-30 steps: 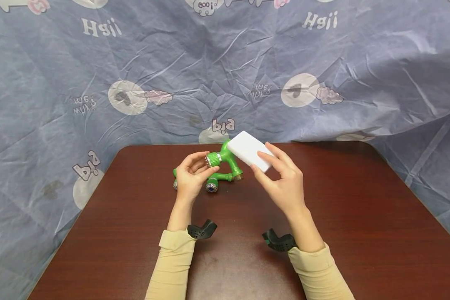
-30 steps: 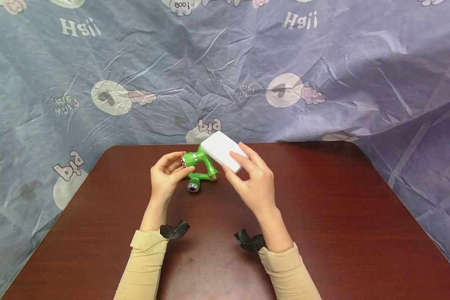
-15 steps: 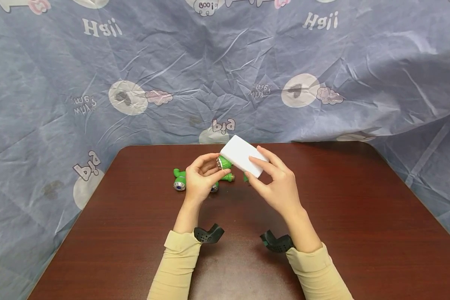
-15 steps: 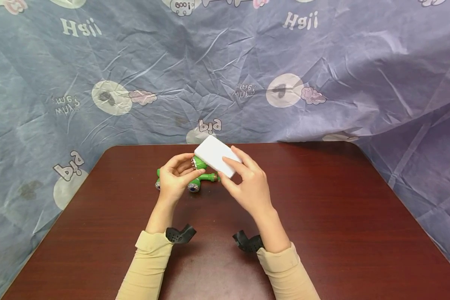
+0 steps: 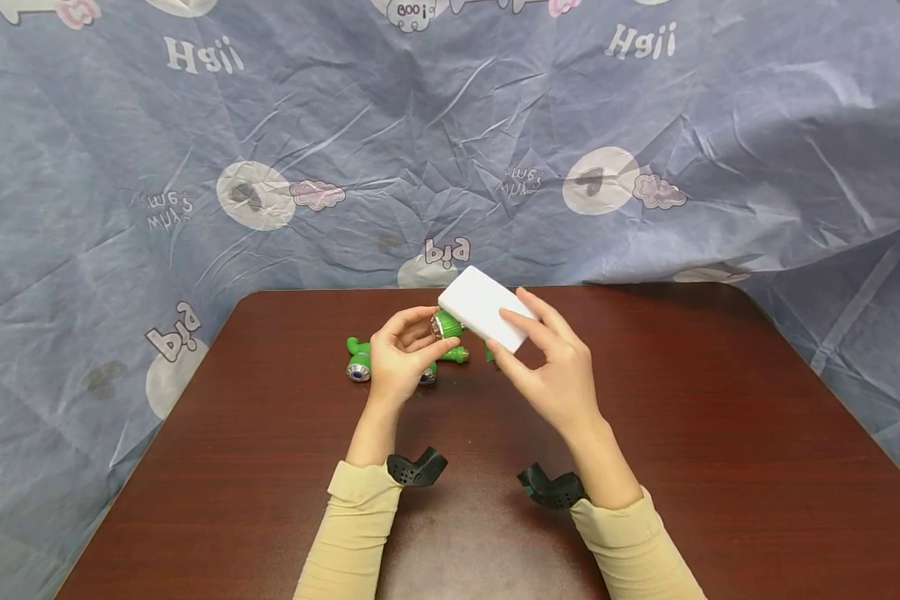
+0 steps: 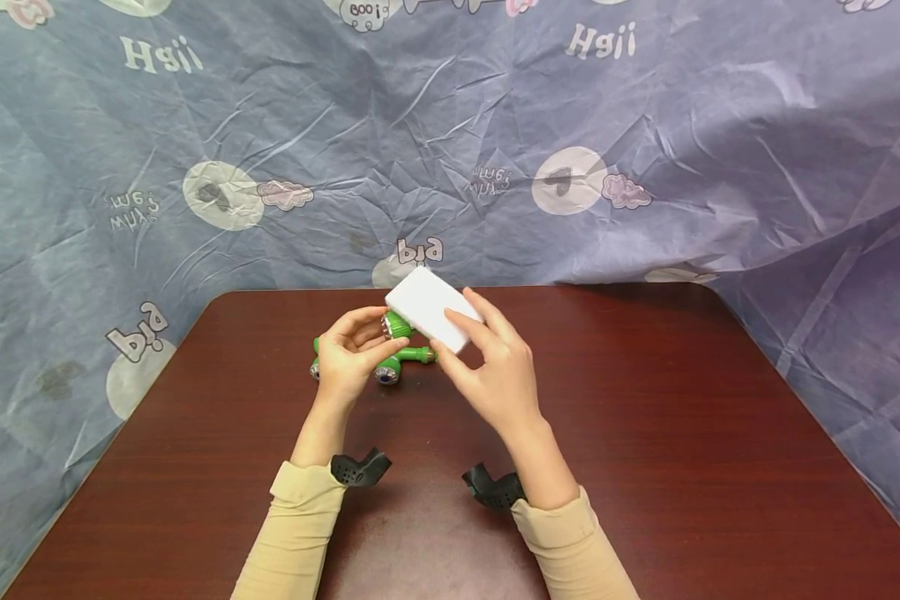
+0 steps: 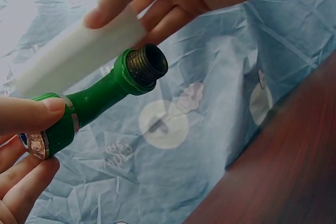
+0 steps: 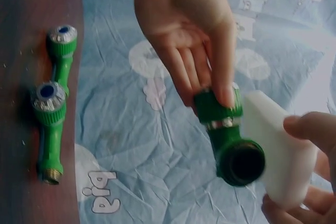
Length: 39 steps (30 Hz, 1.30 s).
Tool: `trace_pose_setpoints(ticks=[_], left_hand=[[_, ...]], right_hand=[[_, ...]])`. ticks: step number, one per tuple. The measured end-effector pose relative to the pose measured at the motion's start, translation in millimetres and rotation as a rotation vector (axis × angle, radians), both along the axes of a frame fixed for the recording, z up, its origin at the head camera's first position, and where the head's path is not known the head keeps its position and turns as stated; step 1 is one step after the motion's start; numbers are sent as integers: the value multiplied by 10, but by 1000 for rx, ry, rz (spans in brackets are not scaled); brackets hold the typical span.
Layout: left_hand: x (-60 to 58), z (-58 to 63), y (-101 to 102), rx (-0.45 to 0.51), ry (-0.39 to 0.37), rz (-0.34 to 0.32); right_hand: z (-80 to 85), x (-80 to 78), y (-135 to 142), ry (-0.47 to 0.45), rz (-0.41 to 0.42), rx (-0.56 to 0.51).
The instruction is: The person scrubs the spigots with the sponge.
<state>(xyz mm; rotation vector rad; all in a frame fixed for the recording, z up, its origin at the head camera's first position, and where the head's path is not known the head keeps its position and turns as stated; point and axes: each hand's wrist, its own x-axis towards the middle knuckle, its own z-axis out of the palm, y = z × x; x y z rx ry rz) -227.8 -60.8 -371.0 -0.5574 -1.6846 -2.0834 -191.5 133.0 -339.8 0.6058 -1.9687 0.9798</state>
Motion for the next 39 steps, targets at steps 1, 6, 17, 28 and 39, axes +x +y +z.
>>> trace_pose_setpoints(ticks=[1,6,17,28,39], left_hand=[[2,3,1,-1,-2,4],[10,21,2,0,-18,7],[172,222,9,-18,-54,22],[168,238,-25,20,-67,78],[99,164,-55,52,-80,85]], right_hand=[[-6,3,-16,-7,23,22],[-49,-33,26,-68,-16,60],[-17,-55,144,-61,-75,-73],[-41,-77,170,-135,-179,-52],[-21,-64,176,-110,26,30]])
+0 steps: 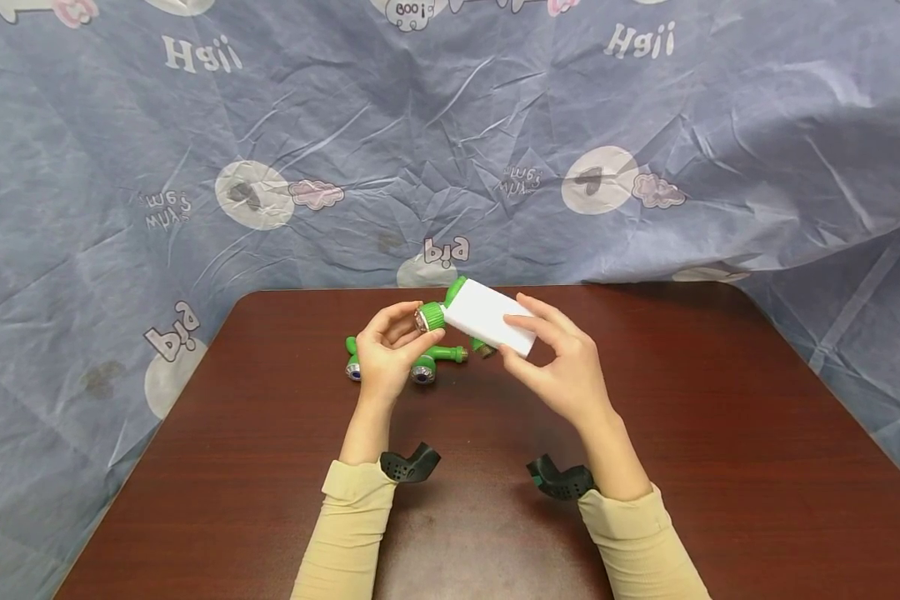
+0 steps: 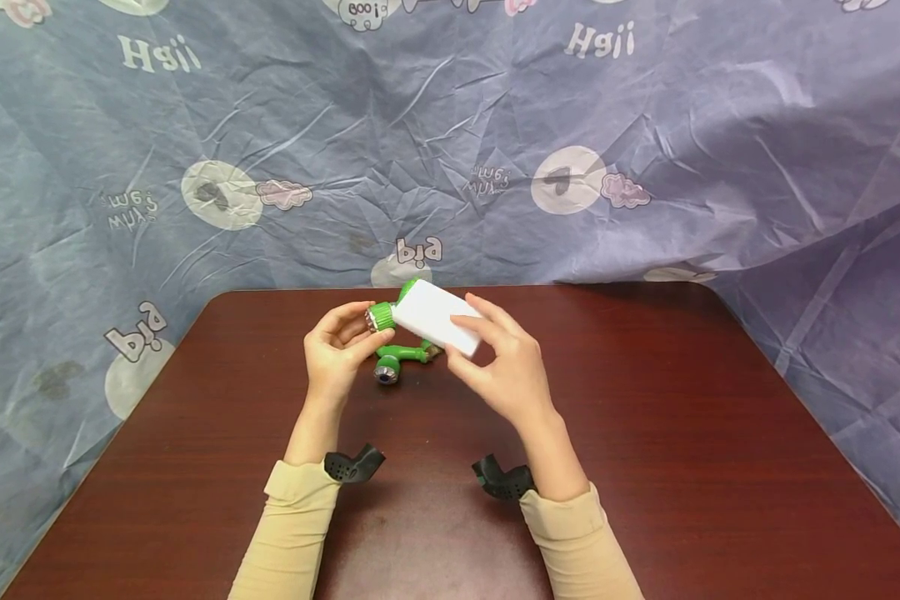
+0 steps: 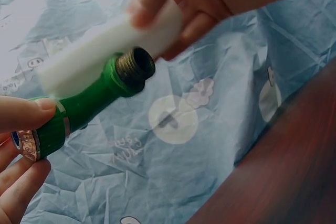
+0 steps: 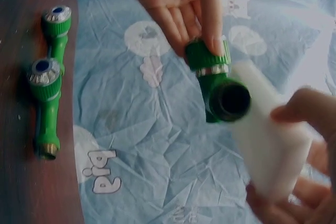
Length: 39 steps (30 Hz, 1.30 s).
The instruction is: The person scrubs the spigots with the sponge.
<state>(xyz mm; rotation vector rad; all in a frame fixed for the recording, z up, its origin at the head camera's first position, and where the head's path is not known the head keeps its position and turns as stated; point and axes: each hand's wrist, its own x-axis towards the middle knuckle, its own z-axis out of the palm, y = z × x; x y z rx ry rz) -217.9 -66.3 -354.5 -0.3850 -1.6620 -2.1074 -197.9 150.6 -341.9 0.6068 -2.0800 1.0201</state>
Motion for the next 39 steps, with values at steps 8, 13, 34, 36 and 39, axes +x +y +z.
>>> trace_pose_setpoints(ticks=[8,13,34,36,39], left_hand=[[-104,-132,-21,24,21,-2],[-114,-138,-22,38,43,-1],[74,77,24,-80,39,21],[75,77,27,-88,52,14],[73,76,34,-104,68,8]], right_hand=[[13,-16,55,23,-67,-53],[20,-13,50,-2,62,7],[3,-19,48,-7,20,-29],[-1,-21,37,-7,10,-21],[-1,-14,28,-7,18,-24]])
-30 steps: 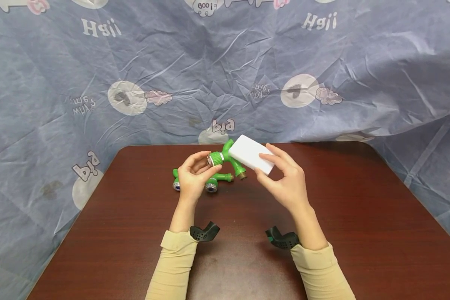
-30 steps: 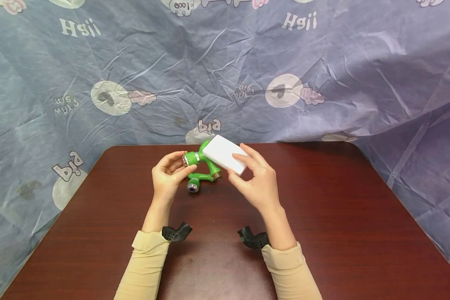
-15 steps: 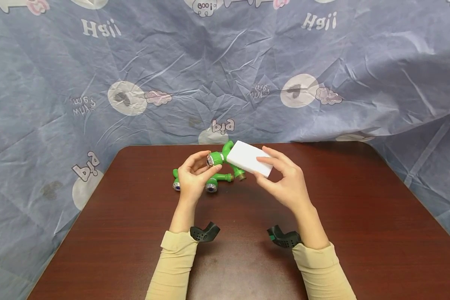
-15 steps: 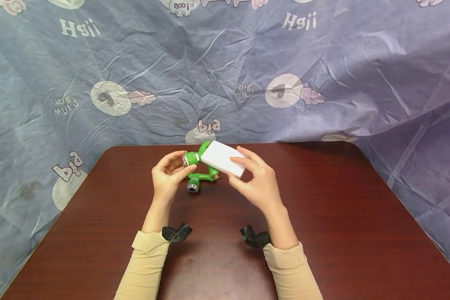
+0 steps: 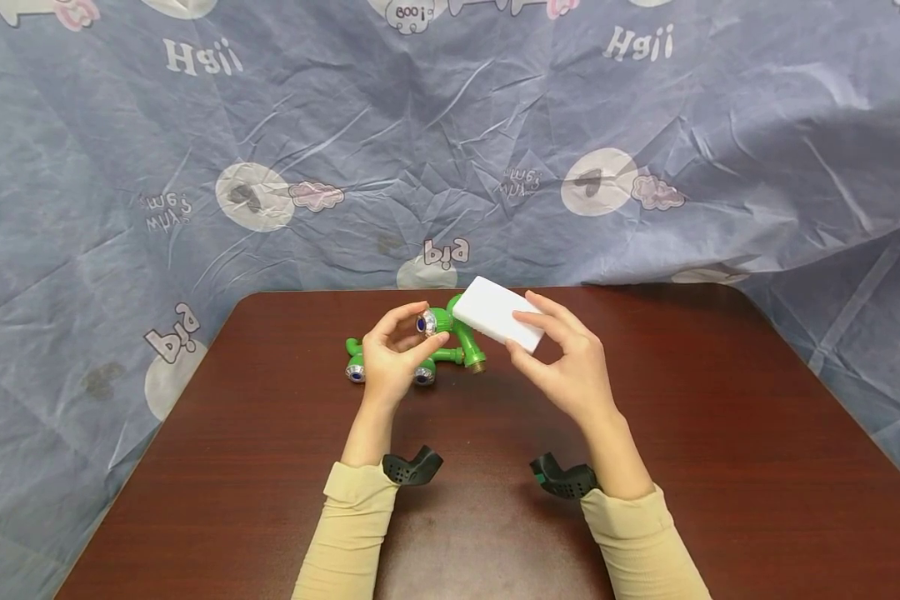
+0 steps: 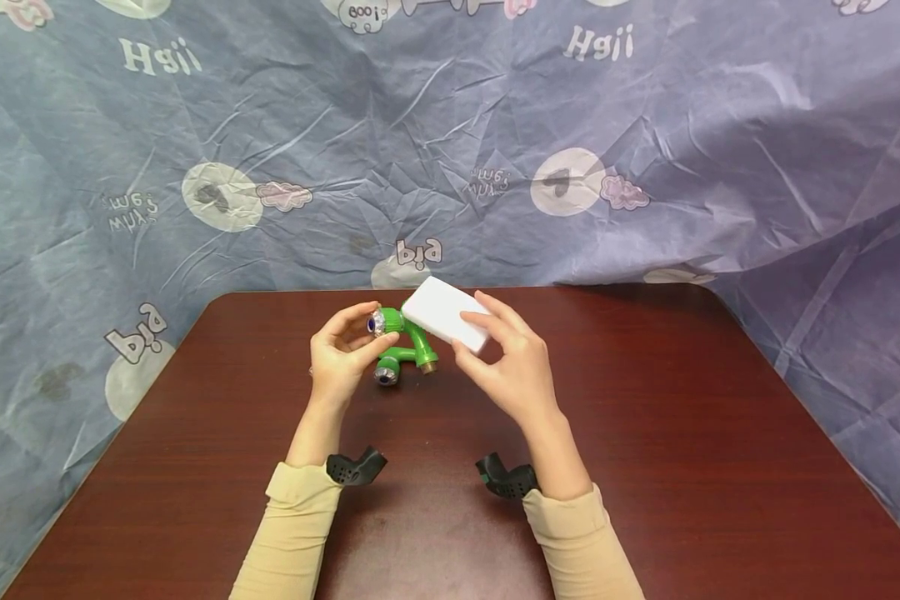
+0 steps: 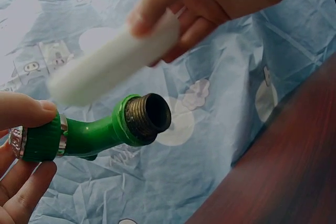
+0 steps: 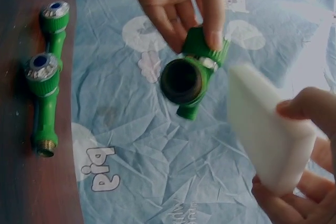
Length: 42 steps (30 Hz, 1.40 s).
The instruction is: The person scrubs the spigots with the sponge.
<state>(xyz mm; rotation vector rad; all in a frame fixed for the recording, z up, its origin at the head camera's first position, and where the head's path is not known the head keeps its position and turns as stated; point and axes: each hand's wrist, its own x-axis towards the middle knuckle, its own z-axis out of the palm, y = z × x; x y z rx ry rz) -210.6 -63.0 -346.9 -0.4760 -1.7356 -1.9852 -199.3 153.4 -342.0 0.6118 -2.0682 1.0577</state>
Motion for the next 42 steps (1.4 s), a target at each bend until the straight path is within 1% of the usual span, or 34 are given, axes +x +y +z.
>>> trace_pose_setpoints(ticks=[3,8,12,16,18,21,22,23,25,27,28,29,30,33,35,36,38,40,42], left_hand=[[-6,-2,9,-8,14,-3],[-14,-10,20,-23,42,3],[-15,-19,26,-50,56,5],[-14,-30,31,-87,60,4],[-12,-34,35,-102,61,-2],[-6,-36,45,-122,60,-9],[-1,-34,49,-134,61,-5],[4,-31,54,-144,62,-2],[15,-26,63,-169,61,10],[27,-22,72,-191,58,19],[33,-20,76,-202,57,24],[39,-21,78,-207,54,27],[44,-20,79,-213,51,32],[50,-17,80,-225,50,54],[48,-18,77,-224,53,59],[45,-15,75,-223,57,58],[38,-14,69,-212,58,53],[32,-13,60,-204,57,53],[27,-12,47,-200,58,59]], right_hand=[[6,10,-9,-5,24,13],[9,11,-11,-4,6,27],[14,20,-19,-1,41,35],[15,28,-38,15,30,53],[18,36,-49,23,53,58],[25,50,-68,22,118,87],[24,50,-74,24,127,100],[22,48,-77,28,122,112],[14,42,-79,46,73,130],[8,38,-81,72,21,125],[5,38,-83,82,11,120],[5,40,-87,88,19,117],[8,43,-94,91,44,119],[13,52,-119,81,148,146],[12,51,-122,72,176,172],[10,47,-117,72,162,179],[8,38,-96,85,98,172],[11,25,-65,97,27,132],[19,16,-31,105,-20,81]])
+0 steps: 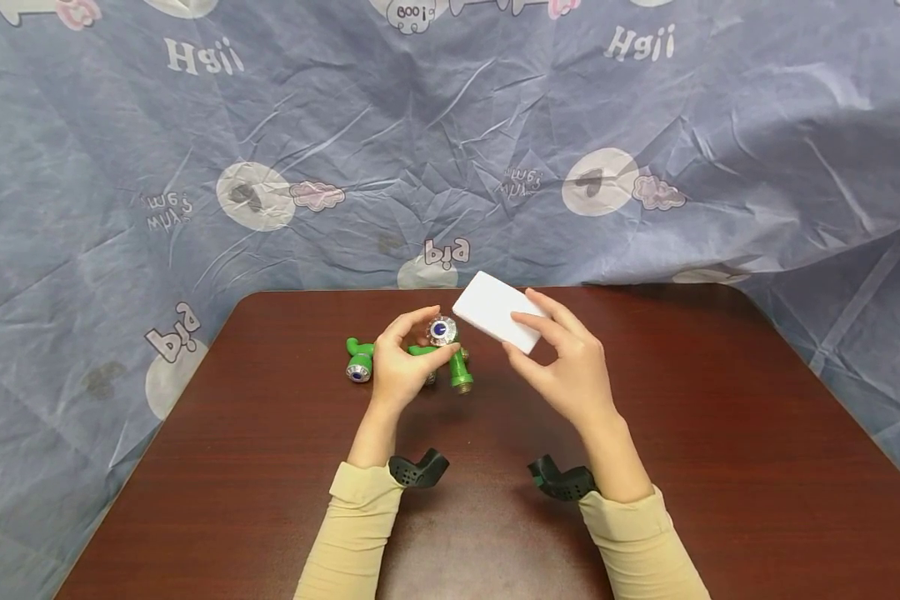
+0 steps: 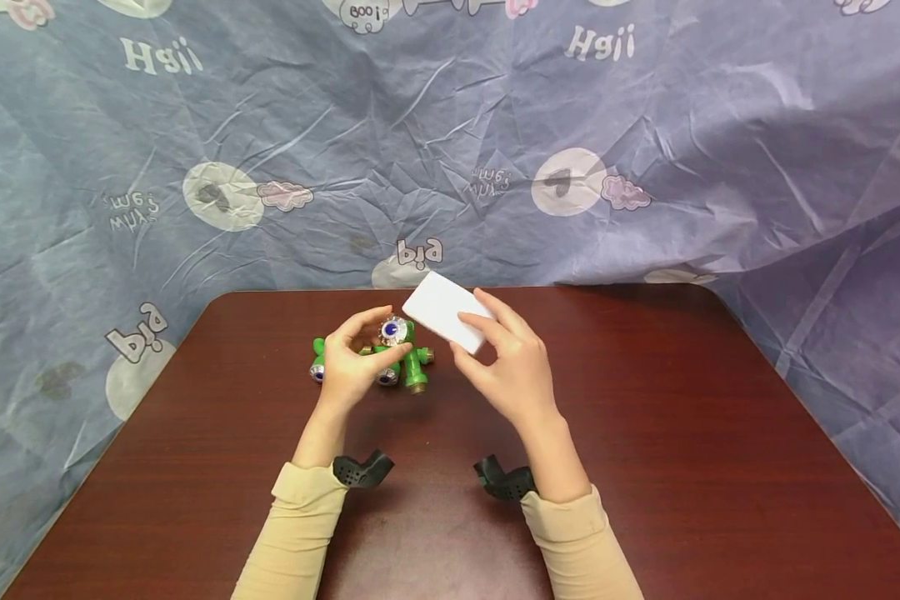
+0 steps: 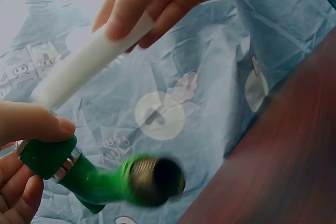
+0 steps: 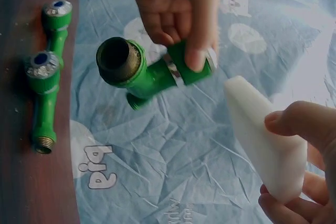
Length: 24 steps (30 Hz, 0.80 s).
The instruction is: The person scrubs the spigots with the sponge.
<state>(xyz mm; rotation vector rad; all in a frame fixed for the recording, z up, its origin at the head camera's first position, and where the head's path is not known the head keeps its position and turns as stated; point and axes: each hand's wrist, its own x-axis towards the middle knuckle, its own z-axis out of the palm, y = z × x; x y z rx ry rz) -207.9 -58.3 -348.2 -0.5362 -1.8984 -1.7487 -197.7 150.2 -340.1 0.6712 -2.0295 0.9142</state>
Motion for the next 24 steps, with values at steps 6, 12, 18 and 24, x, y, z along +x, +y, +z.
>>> trace_pose_setpoints(ticks=[6,12,18,24], left_hand=[[-24,-17,-32,17,32,38],[-33,-26,-35,49,89,123],[-19,-6,-32,81,104,199],[-29,-29,-5,85,90,206]], right_hand=[[36,18,67,-56,39,-26],[16,17,84,-138,88,68],[-17,-1,85,-160,105,113],[-50,-14,33,-157,117,199]])
